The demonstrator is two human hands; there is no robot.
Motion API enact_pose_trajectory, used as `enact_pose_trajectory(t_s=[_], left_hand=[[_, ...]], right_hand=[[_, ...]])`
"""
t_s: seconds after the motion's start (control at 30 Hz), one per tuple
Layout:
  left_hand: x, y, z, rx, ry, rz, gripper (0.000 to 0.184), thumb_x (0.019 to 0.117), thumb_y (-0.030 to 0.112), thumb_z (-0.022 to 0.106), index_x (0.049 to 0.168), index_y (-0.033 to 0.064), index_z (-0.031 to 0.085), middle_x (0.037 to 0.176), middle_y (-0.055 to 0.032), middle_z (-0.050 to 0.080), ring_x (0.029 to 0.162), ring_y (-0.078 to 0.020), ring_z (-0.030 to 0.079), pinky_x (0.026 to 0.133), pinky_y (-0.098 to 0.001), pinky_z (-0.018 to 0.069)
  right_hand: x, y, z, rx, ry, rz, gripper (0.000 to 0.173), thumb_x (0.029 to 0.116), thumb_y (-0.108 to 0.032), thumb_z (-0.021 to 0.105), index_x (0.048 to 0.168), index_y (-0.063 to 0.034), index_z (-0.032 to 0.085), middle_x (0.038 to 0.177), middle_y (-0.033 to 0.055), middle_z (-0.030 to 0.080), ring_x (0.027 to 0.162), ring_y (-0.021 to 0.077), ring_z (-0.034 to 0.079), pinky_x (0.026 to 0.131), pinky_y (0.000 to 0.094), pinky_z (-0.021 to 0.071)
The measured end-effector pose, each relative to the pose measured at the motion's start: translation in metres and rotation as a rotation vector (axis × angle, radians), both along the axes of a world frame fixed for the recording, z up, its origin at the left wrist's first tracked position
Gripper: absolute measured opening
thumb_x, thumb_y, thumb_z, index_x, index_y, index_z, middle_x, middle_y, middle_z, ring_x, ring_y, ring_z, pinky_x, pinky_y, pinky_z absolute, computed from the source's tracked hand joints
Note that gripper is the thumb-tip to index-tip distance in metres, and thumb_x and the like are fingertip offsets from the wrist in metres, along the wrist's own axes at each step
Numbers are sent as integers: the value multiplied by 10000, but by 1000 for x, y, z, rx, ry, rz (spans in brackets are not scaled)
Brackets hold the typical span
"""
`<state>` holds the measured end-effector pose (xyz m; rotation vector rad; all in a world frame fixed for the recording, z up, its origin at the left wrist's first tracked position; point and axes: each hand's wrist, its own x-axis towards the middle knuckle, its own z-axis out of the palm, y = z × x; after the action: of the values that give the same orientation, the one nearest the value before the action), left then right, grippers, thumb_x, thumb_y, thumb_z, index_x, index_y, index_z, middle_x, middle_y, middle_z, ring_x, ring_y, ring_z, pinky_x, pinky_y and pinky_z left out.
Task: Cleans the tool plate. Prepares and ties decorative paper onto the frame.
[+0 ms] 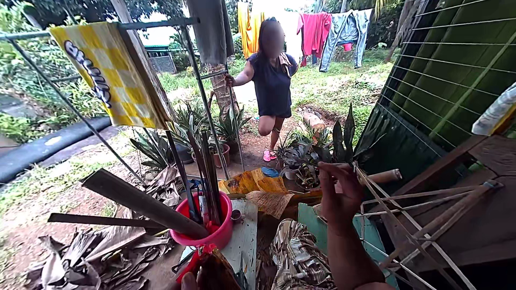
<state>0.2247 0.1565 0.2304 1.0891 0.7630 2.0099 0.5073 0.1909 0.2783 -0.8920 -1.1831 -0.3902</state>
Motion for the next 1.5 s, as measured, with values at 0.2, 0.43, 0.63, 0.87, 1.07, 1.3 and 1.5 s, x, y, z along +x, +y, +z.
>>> enact_pose_trajectory(t_s=[0.2,0.43,0.63,0.87,1.07,1.3,1.5], left_hand=[[9,7,-7,-22,35,53,205,1018,4,498,1005,103,677,977,34,767,914,-98,741,840,-287,628],[17,7,-10,-23,86,117,145,974,16,585,981,68,720,994,0,759,883,-99,732,809,-268,624],[22,6,-8,17,128,119,99,937,47,670,927,63,767,1070,-20,753,943,-87,720,813,-224,606],[21,4,-8,103,188,39,213,1009,189,615,980,71,790,1145,-35,709,1043,-131,686,890,-268,598],[11,7,-10,176,393,43,257,1023,171,540,1054,75,776,1154,-26,676,1100,-114,635,941,-243,547],[-11,9,0,247,742,196,188,988,113,594,1102,94,742,1190,-42,639,1066,-63,639,867,-183,566],[-24,8,25,269,1046,183,178,989,86,590,1063,4,731,1163,-161,659,1053,-75,663,836,-167,572]], right_hand=[[-51,11,-21,-313,-2,509,308,1081,-119,426,1159,-11,704,936,34,713,840,67,674,802,266,590],[-112,6,-38,-554,89,960,271,998,-17,480,1161,71,677,1111,114,684,956,124,697,859,284,606],[-123,-3,-41,-591,133,1065,212,938,-8,649,1127,75,693,1121,125,696,989,125,702,870,265,608],[-122,-9,-41,-540,134,1059,170,935,7,666,1090,55,712,1098,106,698,981,111,705,859,259,619],[-122,-8,-42,-532,139,1030,169,923,12,680,1082,51,722,1093,111,707,973,123,712,852,268,624],[-131,-10,-42,-535,156,1064,176,932,22,668,1096,62,721,1088,113,701,967,112,707,850,261,620],[-134,-6,-44,-610,338,1217,212,946,15,642,1143,87,674,1133,116,692,970,108,701,870,287,607]])
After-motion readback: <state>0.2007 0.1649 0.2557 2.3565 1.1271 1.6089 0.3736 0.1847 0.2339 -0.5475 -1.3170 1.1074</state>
